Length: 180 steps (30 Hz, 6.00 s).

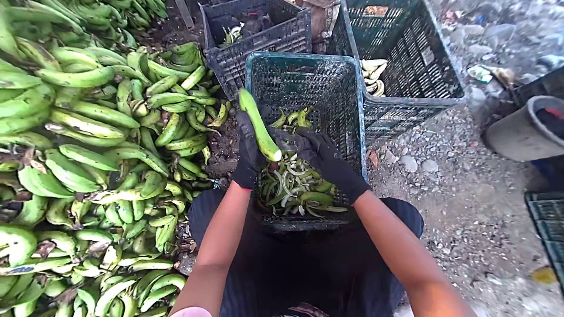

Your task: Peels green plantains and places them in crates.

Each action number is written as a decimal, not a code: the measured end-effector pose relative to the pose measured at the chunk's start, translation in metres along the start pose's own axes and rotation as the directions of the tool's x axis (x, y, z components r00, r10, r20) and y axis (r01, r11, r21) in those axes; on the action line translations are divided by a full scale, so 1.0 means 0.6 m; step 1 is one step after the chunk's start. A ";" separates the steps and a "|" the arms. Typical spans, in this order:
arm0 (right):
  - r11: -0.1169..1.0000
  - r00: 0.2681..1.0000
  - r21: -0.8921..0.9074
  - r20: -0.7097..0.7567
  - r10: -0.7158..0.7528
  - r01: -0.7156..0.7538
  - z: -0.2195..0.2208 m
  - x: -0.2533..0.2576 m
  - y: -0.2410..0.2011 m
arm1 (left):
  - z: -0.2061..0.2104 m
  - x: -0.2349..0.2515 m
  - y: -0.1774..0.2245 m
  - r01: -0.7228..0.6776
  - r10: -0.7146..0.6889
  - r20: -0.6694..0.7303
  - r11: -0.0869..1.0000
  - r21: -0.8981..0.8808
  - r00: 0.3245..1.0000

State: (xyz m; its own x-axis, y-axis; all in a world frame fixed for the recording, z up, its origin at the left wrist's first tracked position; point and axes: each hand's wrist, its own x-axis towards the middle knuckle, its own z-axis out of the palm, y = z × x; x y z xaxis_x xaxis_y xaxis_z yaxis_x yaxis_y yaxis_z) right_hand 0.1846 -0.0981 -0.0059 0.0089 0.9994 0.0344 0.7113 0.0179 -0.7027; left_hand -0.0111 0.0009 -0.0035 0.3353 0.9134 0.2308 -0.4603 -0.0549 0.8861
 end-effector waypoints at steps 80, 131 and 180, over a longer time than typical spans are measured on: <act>0.985 0.971 -0.154 -0.235 0.042 -0.080 0.078 -0.042 -0.047 | -0.004 0.021 -0.021 -0.062 0.010 -0.532 0.995 -0.080 0.846; 0.902 0.904 0.256 -0.163 0.395 -0.348 0.018 0.022 0.030 | 0.067 -0.052 -0.012 0.162 -0.333 0.213 0.809 0.566 0.918; 0.943 0.952 -0.325 -0.258 -0.165 0.075 0.059 -0.034 -0.024 | 0.016 0.002 0.046 0.386 -0.370 -0.293 0.922 -0.004 0.882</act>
State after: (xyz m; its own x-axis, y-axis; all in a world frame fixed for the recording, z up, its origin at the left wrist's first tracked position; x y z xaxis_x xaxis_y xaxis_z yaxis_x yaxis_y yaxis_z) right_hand 0.1492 -0.1174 -0.0220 0.0727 0.9403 0.3325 0.8997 0.0820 -0.4286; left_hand -0.0155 -0.0037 0.0253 0.2254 0.9437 -0.2423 -0.2982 0.3035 0.9050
